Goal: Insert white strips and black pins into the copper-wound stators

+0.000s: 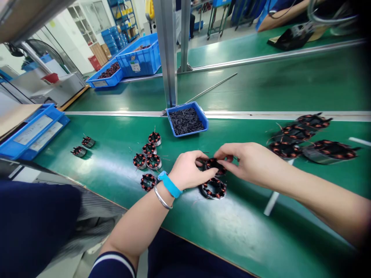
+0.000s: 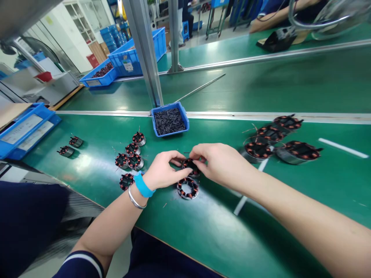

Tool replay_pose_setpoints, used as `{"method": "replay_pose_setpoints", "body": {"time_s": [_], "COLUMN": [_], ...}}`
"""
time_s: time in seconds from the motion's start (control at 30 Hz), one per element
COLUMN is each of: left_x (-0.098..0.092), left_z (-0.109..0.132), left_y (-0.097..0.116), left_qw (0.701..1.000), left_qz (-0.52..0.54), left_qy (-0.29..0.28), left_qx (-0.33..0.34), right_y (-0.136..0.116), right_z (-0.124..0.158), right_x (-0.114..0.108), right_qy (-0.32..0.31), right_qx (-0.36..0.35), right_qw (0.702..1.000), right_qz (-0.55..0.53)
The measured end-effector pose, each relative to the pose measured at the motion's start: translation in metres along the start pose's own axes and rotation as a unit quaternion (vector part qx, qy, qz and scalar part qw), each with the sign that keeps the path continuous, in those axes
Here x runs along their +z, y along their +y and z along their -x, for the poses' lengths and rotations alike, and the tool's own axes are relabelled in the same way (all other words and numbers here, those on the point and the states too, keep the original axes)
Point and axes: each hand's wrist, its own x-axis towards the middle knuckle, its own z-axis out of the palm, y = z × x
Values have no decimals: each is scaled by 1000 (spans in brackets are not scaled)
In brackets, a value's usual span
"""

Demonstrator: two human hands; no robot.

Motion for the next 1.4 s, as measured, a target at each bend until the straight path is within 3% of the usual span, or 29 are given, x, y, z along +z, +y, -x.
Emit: {"method": "replay_pose_setpoints", "body": {"time_s": [0.17, 0.33, 0.47, 0.63, 0.73, 0.8, 0.87, 0.93, 1.0, 1.1, 1.17, 1.3, 1.4], "left_x": [0, -4, -5, 3, 2, -8, -24, -44, -63, -83, -86, -77, -69], "left_z": [-8, -10, -7, -5, -1, 7, 22, 43, 68, 106, 126, 145, 148], "left_y": [2, 7, 10, 3, 5, 14, 27, 38, 42, 28, 8, -29, -42], "left_qw": [999, 997, 998, 997, 999, 992, 978, 968, 959, 942, 927, 893, 880], "left_qz": [-15, -22, -16, 37, 43, 49, 43, -19, -128, -268, -336, -417, -440], "left_qy": [-46, -68, -65, -73, -4, 82, 155, 187, 185, 137, 115, 125, 141], "left_qx": [3, 13, -8, 1, 29, 78, 133, 168, 174, 146, 123, 116, 111], "right_y": [-5, -2, 3, 16, 20, 15, 9, 6, 12, 31, 42, 44, 36], "right_z": [-23, -42, -42, -27, -9, 2, 10, 13, 14, 12, 10, -2, -10], "right_x": [-15, -27, -23, -17, -18, -16, -11, -5, -3, -10, -18, -26, -16], "right_qy": [-91, -219, -247, -226, -133, -77, -95, -124, -94, -31, -29, -22, -45], "right_qx": [9, 88, 141, 182, 109, 11, -58, -74, -63, -20, 4, 18, -20], "right_qw": [992, 971, 953, 943, 968, 980, 981, 980, 984, 991, 992, 996, 998], "right_qz": [85, -24, -108, -160, -183, -182, -160, -139, -134, -132, -123, -88, -43]}}
